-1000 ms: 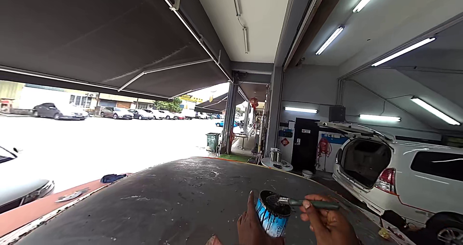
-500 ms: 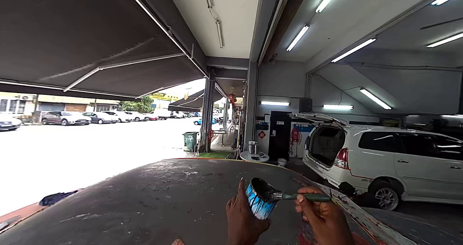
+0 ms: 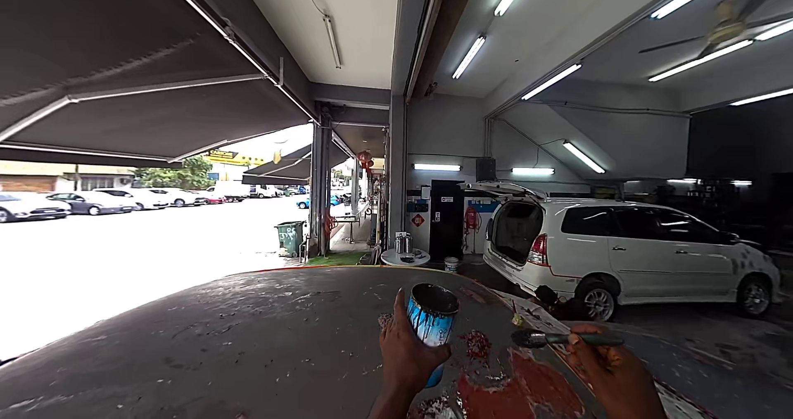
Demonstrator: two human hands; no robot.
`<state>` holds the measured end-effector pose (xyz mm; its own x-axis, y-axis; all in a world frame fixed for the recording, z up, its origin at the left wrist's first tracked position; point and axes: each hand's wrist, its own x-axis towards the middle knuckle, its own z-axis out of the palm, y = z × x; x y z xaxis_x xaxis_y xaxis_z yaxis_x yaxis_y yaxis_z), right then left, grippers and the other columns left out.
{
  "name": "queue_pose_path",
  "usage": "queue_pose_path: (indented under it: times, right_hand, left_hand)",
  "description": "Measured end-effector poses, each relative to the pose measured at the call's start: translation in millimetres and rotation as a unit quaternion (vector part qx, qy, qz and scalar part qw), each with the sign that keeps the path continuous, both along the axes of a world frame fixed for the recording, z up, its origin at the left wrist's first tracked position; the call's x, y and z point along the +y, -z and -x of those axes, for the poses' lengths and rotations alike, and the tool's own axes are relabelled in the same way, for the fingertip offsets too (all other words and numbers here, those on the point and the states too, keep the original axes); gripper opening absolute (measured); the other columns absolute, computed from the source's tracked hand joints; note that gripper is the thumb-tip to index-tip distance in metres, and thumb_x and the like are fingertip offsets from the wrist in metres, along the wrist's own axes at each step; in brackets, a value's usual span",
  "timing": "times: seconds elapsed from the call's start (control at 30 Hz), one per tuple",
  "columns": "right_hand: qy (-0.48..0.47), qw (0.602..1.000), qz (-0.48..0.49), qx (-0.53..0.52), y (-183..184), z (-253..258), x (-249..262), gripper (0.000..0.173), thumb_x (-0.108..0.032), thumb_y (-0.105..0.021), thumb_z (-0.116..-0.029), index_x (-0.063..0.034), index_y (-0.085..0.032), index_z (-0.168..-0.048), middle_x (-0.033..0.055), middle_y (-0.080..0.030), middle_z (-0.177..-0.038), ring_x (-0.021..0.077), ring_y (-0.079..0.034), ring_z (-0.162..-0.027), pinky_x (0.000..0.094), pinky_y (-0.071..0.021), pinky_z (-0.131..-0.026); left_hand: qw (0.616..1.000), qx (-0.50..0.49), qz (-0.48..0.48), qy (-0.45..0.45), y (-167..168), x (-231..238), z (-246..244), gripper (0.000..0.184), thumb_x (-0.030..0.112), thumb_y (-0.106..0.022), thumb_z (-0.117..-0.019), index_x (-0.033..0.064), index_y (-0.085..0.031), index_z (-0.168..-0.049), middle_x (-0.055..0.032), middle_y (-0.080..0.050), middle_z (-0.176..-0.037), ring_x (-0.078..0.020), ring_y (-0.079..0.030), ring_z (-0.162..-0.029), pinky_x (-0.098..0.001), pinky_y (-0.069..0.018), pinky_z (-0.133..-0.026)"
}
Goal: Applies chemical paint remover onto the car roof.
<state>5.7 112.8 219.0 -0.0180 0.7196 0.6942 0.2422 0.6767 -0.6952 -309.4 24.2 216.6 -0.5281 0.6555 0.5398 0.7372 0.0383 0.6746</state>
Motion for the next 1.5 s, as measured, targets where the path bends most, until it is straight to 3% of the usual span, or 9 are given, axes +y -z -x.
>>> queue_pose_path:
  times: [0.1,0.17,0.23,0.33,0.53,0.83,1.03,1.2,1.5]
  right_hand:
    - [0.053,0.984,0.021,-0.167,43,-22,36,0.030,-0.016,-0.061,-0.0983,0.0053,-0.064,-0.119,0.0189,-0.070,-0.085,0.0315,-0.069,-0.072,0.0533,-0.0572,-0.070]
    - [0.063,0.969,0.050,-0.235,52,-19,50,0.035,-0.019,-0.057,-0.1000,0.0063,-0.062,-0.124,0.0239,-0.070,-0.092,0.0379,-0.070,-0.081,0.0592,-0.0548,-0.078]
    - [0.063,0.962,0.062,-0.257,48,-4,58,0.038,-0.022,-0.054,-0.1018,0.0052,-0.060,-0.128,0.0238,-0.071,-0.099,0.0377,-0.070,-0.088,0.0576,-0.0550,-0.083]
    - [0.035,0.972,0.058,-0.225,35,21,64,0.037,-0.018,-0.057,-0.1005,0.0066,-0.059,-0.127,0.0222,-0.070,-0.093,0.0334,-0.069,-0.080,0.0538,-0.0556,-0.078]
    - [0.016,0.988,0.038,-0.151,14,73,66,0.033,-0.018,-0.060,-0.0999,0.0030,-0.062,-0.125,0.0165,-0.070,-0.089,0.0265,-0.069,-0.072,0.0484,-0.0588,-0.070]
    - [-0.009,0.982,-0.011,-0.189,-2,161,50,0.027,-0.019,-0.063,-0.0999,-0.0035,-0.068,-0.122,0.0117,-0.071,-0.082,0.0261,-0.068,-0.068,0.0497,-0.0574,-0.066]
    - [-0.054,0.978,-0.033,-0.201,0,216,44,0.025,-0.016,-0.065,-0.0978,-0.0048,-0.069,-0.120,0.0105,-0.073,-0.090,0.0222,-0.070,-0.070,0.0441,-0.0596,-0.067]
    - [-0.055,0.970,-0.080,-0.223,12,239,50,0.022,-0.014,-0.065,-0.0959,-0.0072,-0.070,-0.116,0.0074,-0.073,-0.085,0.0192,-0.069,-0.068,0.0422,-0.0590,-0.065]
    - [-0.063,0.974,-0.068,-0.208,20,262,74,0.023,-0.014,-0.065,-0.0961,-0.0051,-0.069,-0.117,0.0079,-0.072,-0.082,0.0188,-0.067,-0.065,0.0415,-0.0577,-0.062]
  left_hand:
    - [1.000,-0.023,0.003,-0.021,18,-14,25,0.148,0.058,-0.094,-0.0459,0.0107,-0.016,-0.163,-0.0061,-0.068,-0.130,-0.0225,-0.065,-0.119,-0.0538,-0.0441,-0.110]
    - [0.998,-0.040,-0.001,-0.052,30,-27,51,0.148,0.056,-0.094,-0.0460,0.0108,-0.017,-0.163,-0.0061,-0.068,-0.131,-0.0226,-0.065,-0.120,-0.0536,-0.0447,-0.110]
    - [0.994,-0.056,-0.007,-0.093,42,-42,81,0.147,0.056,-0.094,-0.0455,0.0104,-0.019,-0.163,-0.0062,-0.069,-0.128,-0.0231,-0.066,-0.117,-0.0531,-0.0474,-0.107]
    - [0.985,-0.072,-0.021,-0.157,61,-64,122,0.145,0.056,-0.095,-0.0444,0.0100,-0.023,-0.161,-0.0090,-0.071,-0.123,-0.0277,-0.069,-0.110,-0.0562,-0.0522,-0.099]
    - [0.968,-0.070,-0.080,-0.227,77,-91,160,0.141,0.053,-0.096,-0.0446,0.0083,-0.028,-0.160,-0.0117,-0.070,-0.124,-0.0318,-0.067,-0.112,-0.0589,-0.0480,-0.102]
    - [0.963,-0.061,-0.089,-0.247,80,-64,179,0.140,0.048,-0.097,-0.0459,0.0074,-0.028,-0.160,-0.0112,-0.069,-0.126,-0.0306,-0.066,-0.114,-0.0557,-0.0456,-0.106]
    - [0.959,-0.055,-0.102,-0.258,85,-46,186,0.140,0.047,-0.097,-0.0453,0.0076,-0.028,-0.160,-0.0110,-0.069,-0.125,-0.0310,-0.066,-0.112,-0.0546,-0.0441,-0.107]
    - [0.964,-0.061,-0.083,-0.246,79,-46,195,0.141,0.049,-0.097,-0.0468,0.0073,-0.025,-0.161,-0.0097,-0.068,-0.127,-0.0282,-0.064,-0.119,-0.0515,-0.0395,-0.114]
    - [0.961,-0.082,-0.081,-0.251,81,-46,208,0.143,0.050,-0.098,-0.0475,0.0042,-0.023,-0.161,-0.0138,-0.068,-0.128,-0.0319,-0.065,-0.116,-0.0533,-0.0440,-0.109]
